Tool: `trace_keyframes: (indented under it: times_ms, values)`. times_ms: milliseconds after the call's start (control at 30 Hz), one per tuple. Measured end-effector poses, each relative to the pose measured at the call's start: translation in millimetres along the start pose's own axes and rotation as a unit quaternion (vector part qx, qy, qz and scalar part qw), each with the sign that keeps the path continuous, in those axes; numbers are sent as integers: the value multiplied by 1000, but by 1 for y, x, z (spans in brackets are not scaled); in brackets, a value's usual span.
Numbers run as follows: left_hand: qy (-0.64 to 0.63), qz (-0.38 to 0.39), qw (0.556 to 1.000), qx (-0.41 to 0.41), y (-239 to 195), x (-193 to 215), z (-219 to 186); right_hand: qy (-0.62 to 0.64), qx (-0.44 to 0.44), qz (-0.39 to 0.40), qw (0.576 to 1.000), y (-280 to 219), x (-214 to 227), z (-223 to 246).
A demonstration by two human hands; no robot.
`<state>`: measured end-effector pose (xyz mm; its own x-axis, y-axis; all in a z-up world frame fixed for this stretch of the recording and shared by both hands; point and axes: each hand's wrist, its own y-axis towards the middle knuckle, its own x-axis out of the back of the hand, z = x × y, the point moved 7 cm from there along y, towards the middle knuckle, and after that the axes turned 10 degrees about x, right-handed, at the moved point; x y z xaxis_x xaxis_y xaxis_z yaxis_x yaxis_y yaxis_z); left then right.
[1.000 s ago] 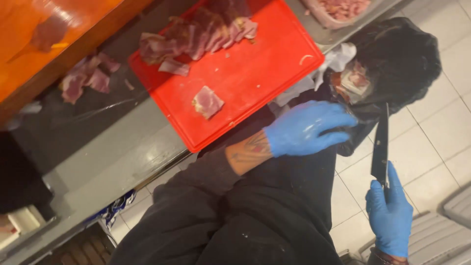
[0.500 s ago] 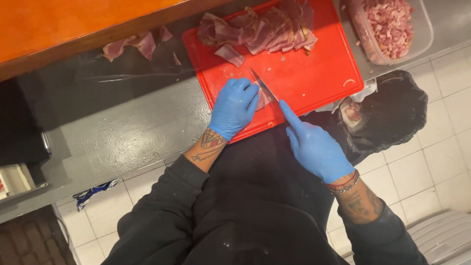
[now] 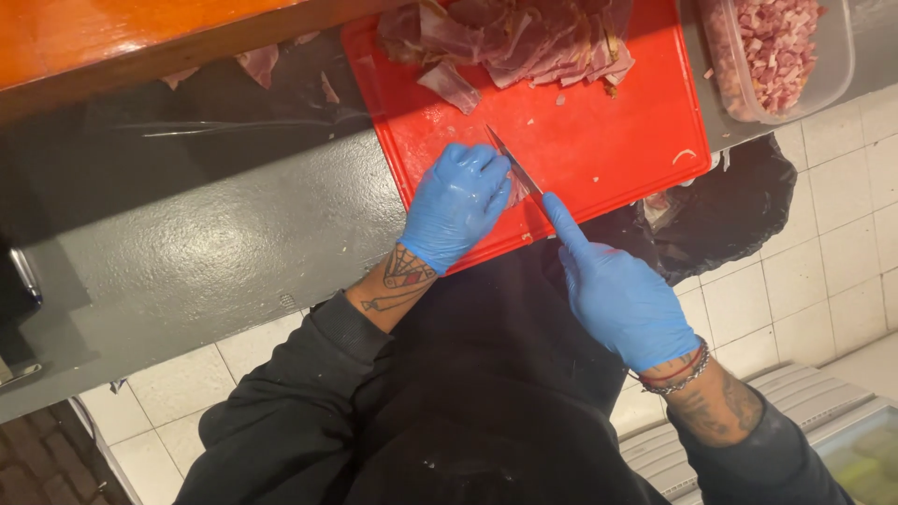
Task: Dicing processed meat into small cubes using a kitchen knife on a cutting board.
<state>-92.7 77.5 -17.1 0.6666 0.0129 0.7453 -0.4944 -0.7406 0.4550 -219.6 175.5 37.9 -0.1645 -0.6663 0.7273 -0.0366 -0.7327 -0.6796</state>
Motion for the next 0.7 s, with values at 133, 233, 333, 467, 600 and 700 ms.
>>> trace_keyframes:
  times_ms: [133, 233, 333, 467, 600, 700]
  values:
    - [18, 2, 1000, -20, 6, 4, -5, 23, 19, -27, 999, 29, -18, 0]
    - [16, 2, 1000, -13, 2, 4, -7, 76, 49, -81, 993, 43, -26, -2]
    - [35, -17, 999, -21, 0, 4, -4, 156, 74, -117, 978, 45, -21, -15]
    - [62, -27, 996, -55, -5, 1, -8, 124, 48, -97, 986, 37, -21, -32]
    - [79, -28, 995, -53, -5, -3, -9, 77, 32, -87, 993, 16, -9, -18]
    - [48, -27, 998, -21, -7, -7, -4, 32, 5, -53, 998, 9, -9, -9]
